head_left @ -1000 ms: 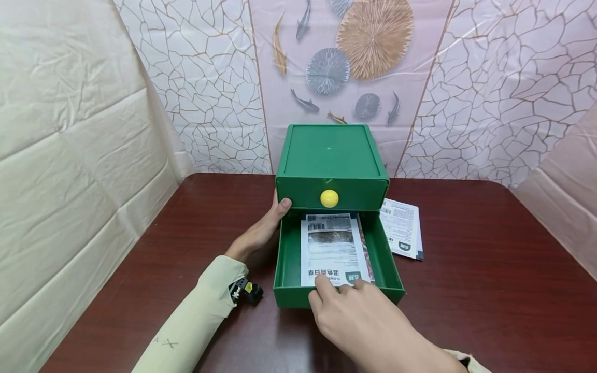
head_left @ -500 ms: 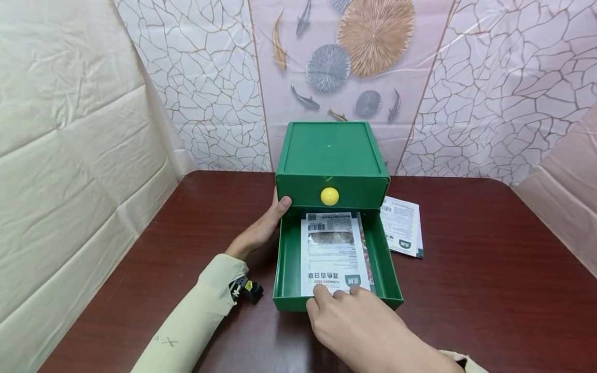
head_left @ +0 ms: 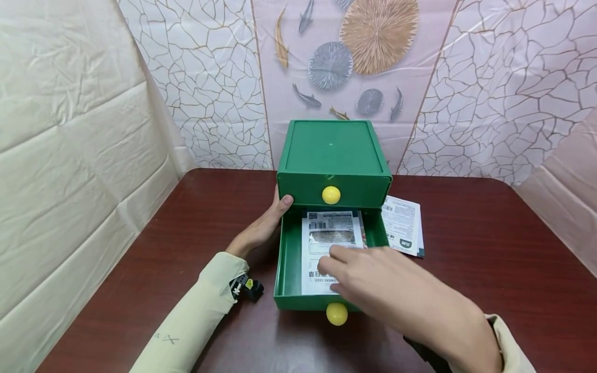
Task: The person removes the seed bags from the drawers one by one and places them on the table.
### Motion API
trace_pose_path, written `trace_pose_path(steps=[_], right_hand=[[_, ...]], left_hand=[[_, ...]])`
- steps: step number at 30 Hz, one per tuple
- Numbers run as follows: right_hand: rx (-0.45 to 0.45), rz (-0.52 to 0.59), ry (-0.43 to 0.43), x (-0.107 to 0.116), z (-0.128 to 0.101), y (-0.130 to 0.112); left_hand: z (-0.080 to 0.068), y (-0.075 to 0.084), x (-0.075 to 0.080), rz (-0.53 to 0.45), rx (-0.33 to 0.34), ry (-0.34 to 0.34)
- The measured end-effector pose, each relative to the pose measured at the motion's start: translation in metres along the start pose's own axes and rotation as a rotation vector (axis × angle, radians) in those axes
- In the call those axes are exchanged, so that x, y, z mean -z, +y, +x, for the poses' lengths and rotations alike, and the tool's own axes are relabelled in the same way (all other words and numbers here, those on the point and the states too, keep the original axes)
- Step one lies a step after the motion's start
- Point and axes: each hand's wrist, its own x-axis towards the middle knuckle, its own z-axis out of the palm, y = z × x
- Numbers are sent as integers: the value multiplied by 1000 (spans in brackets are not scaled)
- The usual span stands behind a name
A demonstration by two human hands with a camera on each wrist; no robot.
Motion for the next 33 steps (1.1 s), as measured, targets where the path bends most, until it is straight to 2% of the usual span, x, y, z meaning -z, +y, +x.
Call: trace_pose_path(steps=[4,12,17,26,33], right_hand=[[-65,80,-56,-2,3,16],[10,238,-186,-26,16,43],[-9,229,-233,-36,17,48],[-165,194,-333,-45,21,48],[-163,229,-349,-48,21,50]], left_hand=[[1,0,0,-3,-3,-3],[1,1,3,-16,-9,-3],[2,1,4,-16,-7,-9],[3,3,4,-1,-6,-20],[1,0,4,-9,-3,-19]])
